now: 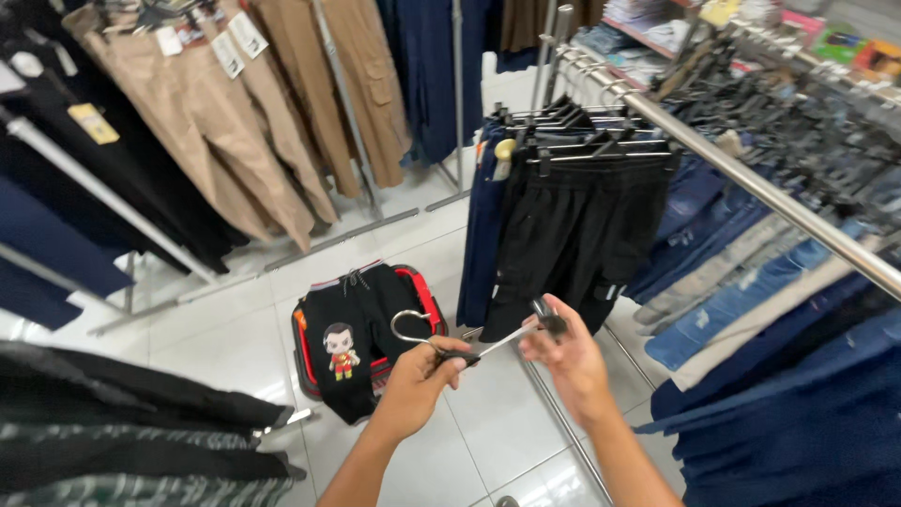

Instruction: The person selects several pairs of pants from hangers on a retail rack, removes the hangers by hand, and places the folded pants into a shopping basket.

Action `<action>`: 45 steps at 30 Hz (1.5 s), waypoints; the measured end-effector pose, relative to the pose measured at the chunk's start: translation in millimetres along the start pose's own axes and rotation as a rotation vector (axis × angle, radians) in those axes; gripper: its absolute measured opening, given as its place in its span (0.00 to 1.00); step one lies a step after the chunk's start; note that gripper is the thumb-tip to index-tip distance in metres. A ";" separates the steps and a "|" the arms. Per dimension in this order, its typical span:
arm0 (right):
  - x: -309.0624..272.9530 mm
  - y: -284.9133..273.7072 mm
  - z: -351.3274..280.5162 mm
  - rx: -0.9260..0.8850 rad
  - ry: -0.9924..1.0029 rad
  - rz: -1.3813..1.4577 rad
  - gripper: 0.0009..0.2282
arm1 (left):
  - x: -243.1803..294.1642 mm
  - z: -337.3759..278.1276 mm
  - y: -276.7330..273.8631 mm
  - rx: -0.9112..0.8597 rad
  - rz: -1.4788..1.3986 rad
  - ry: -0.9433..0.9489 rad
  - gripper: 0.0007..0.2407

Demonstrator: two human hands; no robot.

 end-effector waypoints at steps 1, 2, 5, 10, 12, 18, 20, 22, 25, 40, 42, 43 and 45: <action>-12.1 0.2 3.7 -0.018 0.037 -0.124 0.39 | 1.7 -2.8 0.7 0.046 0.073 -0.035 0.08; -23.9 0.5 7.6 -0.038 0.071 -0.248 0.38 | 3.1 -5.8 1.3 0.091 0.145 -0.073 0.06; -42.9 14.0 20.2 -0.183 0.021 -0.304 0.23 | 22.5 -14.6 9.7 0.158 0.148 -0.116 0.04; -57.2 2.4 31.9 -0.388 0.009 -0.431 0.26 | 25.8 -23.9 13.3 0.099 0.011 -0.154 0.04; -55.5 -0.8 36.5 -0.420 0.047 -0.480 0.29 | 28.9 -25.9 17.9 0.099 -0.030 -0.149 0.03; -40.7 3.3 38.1 -0.322 0.129 -0.377 0.24 | 43.2 -31.5 32.7 0.271 0.161 -0.131 0.07; -28.4 -2.5 35.8 -0.361 0.165 -0.357 0.24 | 42.2 -28.7 36.5 0.261 0.183 -0.050 0.07; -22.6 9.6 29.9 -0.374 0.166 -0.334 0.23 | 41.2 -26.8 38.7 0.261 0.195 -0.062 0.06; -11.1 17.1 21.1 -0.368 0.195 -0.297 0.21 | 35.5 -23.1 42.0 0.251 0.235 -0.033 0.06; 11.1 13.4 -22.3 0.278 0.131 -0.630 0.41 | 19.4 -3.6 34.9 0.124 0.712 -0.188 0.10; -8.8 16.5 -18.5 0.279 -0.110 -0.929 0.45 | 16.2 -1.2 36.2 0.107 0.753 -0.220 0.13; -17.3 20.4 -11.8 -0.061 -0.088 -1.222 0.36 | 15.4 -1.0 39.9 0.044 0.733 -0.219 0.13; -27.5 29.1 -3.1 -0.428 -0.062 -1.487 0.30 | 7.3 -0.7 47.4 -0.012 0.712 -0.224 0.14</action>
Point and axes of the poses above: each hand's wrist, its own z-axis towards the middle knuckle, its own y-axis out of the palm, x = y × z, the point moved 1 cm from there along z, towards the middle knuckle, and after that the axes turned 8 degrees about -x, right-handed, at the moved point
